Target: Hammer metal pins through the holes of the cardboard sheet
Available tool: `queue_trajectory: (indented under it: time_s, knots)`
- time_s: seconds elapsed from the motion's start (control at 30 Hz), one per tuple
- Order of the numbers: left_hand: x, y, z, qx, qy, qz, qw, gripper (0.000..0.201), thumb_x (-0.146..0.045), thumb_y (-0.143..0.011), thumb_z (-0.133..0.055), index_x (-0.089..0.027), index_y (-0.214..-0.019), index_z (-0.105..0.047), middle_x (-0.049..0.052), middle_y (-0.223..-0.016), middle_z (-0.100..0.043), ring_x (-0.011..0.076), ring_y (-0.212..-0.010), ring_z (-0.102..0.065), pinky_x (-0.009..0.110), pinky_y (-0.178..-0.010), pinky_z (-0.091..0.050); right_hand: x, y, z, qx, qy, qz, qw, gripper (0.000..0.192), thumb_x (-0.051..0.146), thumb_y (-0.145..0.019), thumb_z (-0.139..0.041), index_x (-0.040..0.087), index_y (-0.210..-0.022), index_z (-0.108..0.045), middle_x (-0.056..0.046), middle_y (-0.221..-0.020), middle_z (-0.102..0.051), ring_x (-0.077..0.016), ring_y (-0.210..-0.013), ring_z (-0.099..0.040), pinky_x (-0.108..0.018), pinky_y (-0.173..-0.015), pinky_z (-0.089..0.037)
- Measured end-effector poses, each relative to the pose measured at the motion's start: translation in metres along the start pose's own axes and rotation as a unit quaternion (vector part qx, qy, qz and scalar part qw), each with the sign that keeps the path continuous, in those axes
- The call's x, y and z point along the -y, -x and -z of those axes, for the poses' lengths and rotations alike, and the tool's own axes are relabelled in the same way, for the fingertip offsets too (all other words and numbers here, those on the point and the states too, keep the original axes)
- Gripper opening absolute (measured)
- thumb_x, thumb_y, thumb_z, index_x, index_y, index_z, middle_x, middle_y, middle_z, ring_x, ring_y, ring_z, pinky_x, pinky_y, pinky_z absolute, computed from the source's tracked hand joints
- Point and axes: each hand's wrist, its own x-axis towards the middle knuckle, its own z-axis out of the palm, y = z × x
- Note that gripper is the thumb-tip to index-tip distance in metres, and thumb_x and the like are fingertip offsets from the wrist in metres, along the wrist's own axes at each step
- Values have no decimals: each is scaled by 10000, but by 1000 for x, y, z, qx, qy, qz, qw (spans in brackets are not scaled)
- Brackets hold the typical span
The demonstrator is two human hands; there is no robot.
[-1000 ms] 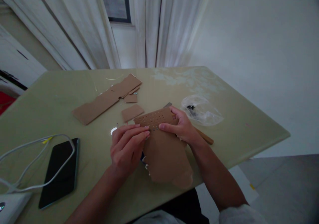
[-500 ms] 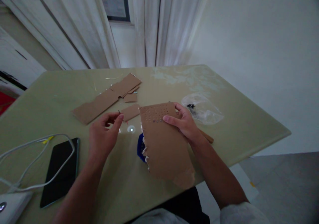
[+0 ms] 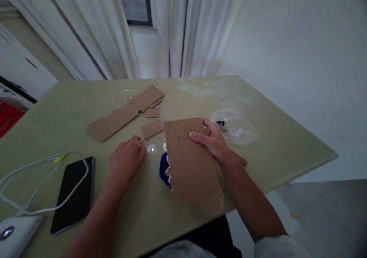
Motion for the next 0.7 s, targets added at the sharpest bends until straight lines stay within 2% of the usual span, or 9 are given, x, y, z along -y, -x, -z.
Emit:
queue_trajectory:
  time_s: [0.07, 0.13, 0.2, 0.27, 0.33, 0.43, 0.53, 0.7]
  knots:
    - [0, -2, 1, -26, 18, -10, 999, 296, -309, -991, -573, -170, -1186, -745, 138, -876, -797, 351, -832, -752, 382, -670, -488, 0, 0, 0, 4, -4, 0, 1000, 578, 388, -719, -1011, 228, -1166, -681, -63, -1035, -853, -248, -854, -837, -361, -767, -686]
    - [-6, -3, 6, -83, 77, -38, 993, 268, -320, -1000, -599, -170, -1167, -746, 124, -918, -790, 340, -887, -736, 404, -745, -523, 0, 0, 0, 9, -11, -1, 1000, 601, 383, -711, -1015, 228, -1181, -675, -59, -1022, -853, -241, -828, -835, -364, -768, -689]
    - [-17, -1, 14, -160, 174, -88, 968, 244, -333, -1011, -635, -183, -1169, -745, 98, -990, -781, 301, -937, -717, 400, -828, -542, 0, 1, 0, 19, -23, -6, 1000, 621, 372, -707, -1019, 228, -1199, -670, -54, -1017, -852, -233, -808, -832, -364, -771, -690]
    - [-32, 7, 22, -198, 265, -140, 933, 258, -315, -1026, -665, -207, -1250, -735, 72, -1049, -769, 247, -924, -691, 362, -836, -545, 0, 3, 1, 34, -38, -10, 999, 619, 357, -718, -1014, 230, -1216, -668, -52, -1028, -851, -226, -809, -832, -354, -769, -688]
    - [-47, 17, 26, -204, 323, -199, 902, 261, -243, -1017, -675, -209, -1270, -726, 78, -1134, -767, 233, -998, -691, 353, -886, -550, 0, 6, 1, 55, -51, -14, 997, 593, 343, -740, -1003, 233, -1217, -668, -52, -1049, -849, -222, -828, -832, -342, -767, -685]
    - [-62, 30, 24, -189, 364, -272, 870, 140, -169, -982, -689, -205, -1104, -747, 92, -1181, -771, 243, -1068, -688, 351, -902, -554, -1, 10, 1, 87, -55, -24, 994, 572, 329, -751, -999, 231, -1203, -663, -50, -1043, -845, -221, -856, -831, -342, -781, -683]
    - [-65, 35, 19, -204, 387, -284, 853, 119, -105, -947, -685, -208, -966, -742, 74, -1044, -779, 229, -960, -688, 329, -796, -549, -1, 13, -1, 108, -54, -35, 992, 582, 323, -731, -1013, 223, -1182, -659, -46, -1015, -841, -217, -841, -828, -333, -765, -679]
    - [-65, 36, 25, -242, 388, -264, 849, 151, -80, -942, -708, -214, -891, -756, 49, -932, -772, 193, -837, -646, 321, -741, -527, 0, 15, -1, 105, -53, -52, 992, 566, 304, -733, -1012, 222, -1170, -663, -46, -1025, -841, -207, -831, -827, -313, -759, -677]
